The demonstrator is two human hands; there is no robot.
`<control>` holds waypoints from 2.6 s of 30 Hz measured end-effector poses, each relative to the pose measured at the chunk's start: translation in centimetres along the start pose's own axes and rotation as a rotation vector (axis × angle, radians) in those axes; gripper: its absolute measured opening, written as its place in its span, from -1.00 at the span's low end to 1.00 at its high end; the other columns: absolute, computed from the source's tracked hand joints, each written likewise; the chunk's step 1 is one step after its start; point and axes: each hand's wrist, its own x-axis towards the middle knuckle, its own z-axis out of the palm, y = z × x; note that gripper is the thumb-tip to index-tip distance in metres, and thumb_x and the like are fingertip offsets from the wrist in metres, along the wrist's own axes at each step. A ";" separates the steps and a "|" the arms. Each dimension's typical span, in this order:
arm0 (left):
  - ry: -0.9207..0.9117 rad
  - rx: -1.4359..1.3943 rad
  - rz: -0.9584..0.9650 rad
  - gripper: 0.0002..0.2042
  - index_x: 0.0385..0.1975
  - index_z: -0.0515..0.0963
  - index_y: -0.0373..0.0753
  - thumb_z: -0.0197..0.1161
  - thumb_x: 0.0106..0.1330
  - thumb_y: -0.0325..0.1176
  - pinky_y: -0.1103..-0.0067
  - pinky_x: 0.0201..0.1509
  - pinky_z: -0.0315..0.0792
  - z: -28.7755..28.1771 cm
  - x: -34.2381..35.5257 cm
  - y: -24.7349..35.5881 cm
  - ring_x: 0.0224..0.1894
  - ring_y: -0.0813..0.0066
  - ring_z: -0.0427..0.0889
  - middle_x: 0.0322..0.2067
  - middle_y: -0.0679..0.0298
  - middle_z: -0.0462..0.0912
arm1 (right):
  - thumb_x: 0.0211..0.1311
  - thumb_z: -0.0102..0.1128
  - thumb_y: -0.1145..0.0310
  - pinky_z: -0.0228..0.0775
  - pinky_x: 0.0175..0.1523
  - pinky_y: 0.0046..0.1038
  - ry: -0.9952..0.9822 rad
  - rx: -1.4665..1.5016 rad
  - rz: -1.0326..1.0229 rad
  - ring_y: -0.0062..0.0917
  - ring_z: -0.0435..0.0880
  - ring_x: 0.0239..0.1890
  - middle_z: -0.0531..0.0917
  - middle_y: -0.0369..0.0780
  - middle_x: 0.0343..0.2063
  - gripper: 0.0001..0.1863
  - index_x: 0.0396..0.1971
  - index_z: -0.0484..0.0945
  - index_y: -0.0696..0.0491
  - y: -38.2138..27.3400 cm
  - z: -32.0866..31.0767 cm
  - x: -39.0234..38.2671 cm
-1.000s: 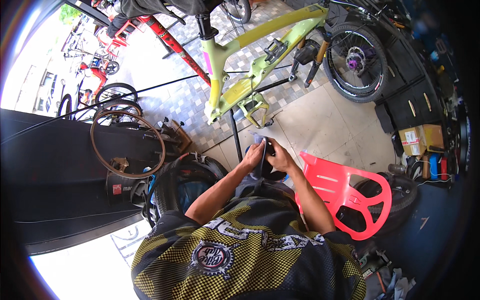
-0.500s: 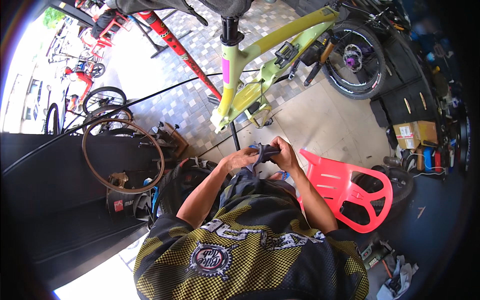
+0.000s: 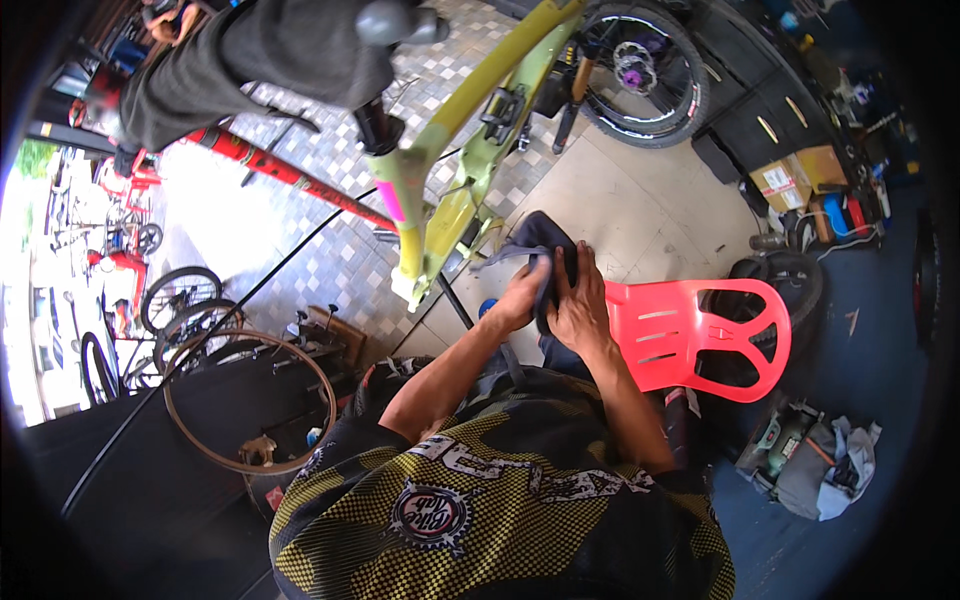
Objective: The person cleans the bicycle frame with a cloth, then applies blue grease to the frame joints using a small tool. They handle various tools and parts on the workbench, including a grease container and small components.
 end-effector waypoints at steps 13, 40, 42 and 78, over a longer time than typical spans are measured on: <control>0.267 0.405 -0.147 -0.28 -0.12 0.64 -0.34 -0.07 0.59 0.34 0.39 -0.15 0.61 11.1 10.7 -2.6 -0.32 0.41 0.66 -0.36 0.22 0.68 | 0.08 0.43 0.24 0.31 0.48 -0.07 -0.264 0.376 -0.135 0.15 0.38 0.42 0.27 0.34 0.41 -0.12 0.38 0.36 0.38 15.0 -3.9 2.1; -0.453 1.454 0.313 -0.46 0.42 0.35 -0.21 -0.03 0.62 0.01 0.27 0.26 0.47 36.7 52.2 6.7 0.29 0.10 0.57 0.29 0.03 0.54 | -0.07 -0.41 -0.89 -0.59 0.66 -0.04 0.307 1.486 0.094 -0.16 -0.44 0.70 -0.33 -0.02 0.68 0.52 0.67 -0.15 0.08 43.5 -18.2 26.6; -0.494 1.412 0.192 -0.53 0.35 0.43 -0.17 -0.03 0.63 -0.02 0.33 0.16 0.55 36.5 55.4 7.8 0.20 0.19 0.66 0.22 0.09 0.62 | -0.16 -0.36 -0.92 -0.56 0.67 -0.07 0.223 1.721 0.087 -0.23 -0.41 0.71 -0.31 -0.07 0.68 0.57 0.67 -0.13 0.08 45.4 -18.8 28.3; -0.219 1.202 0.685 -0.71 0.14 0.49 -0.32 0.11 0.54 -0.31 0.19 -0.08 0.46 65.9 81.5 2.7 -0.05 -0.07 0.62 -0.08 -0.04 0.58 | 0.31 0.47 -0.08 -0.03 0.61 0.05 0.249 0.776 0.050 0.31 -0.32 0.64 -0.37 0.37 0.56 0.01 0.57 0.19 0.13 83.6 -35.9 42.5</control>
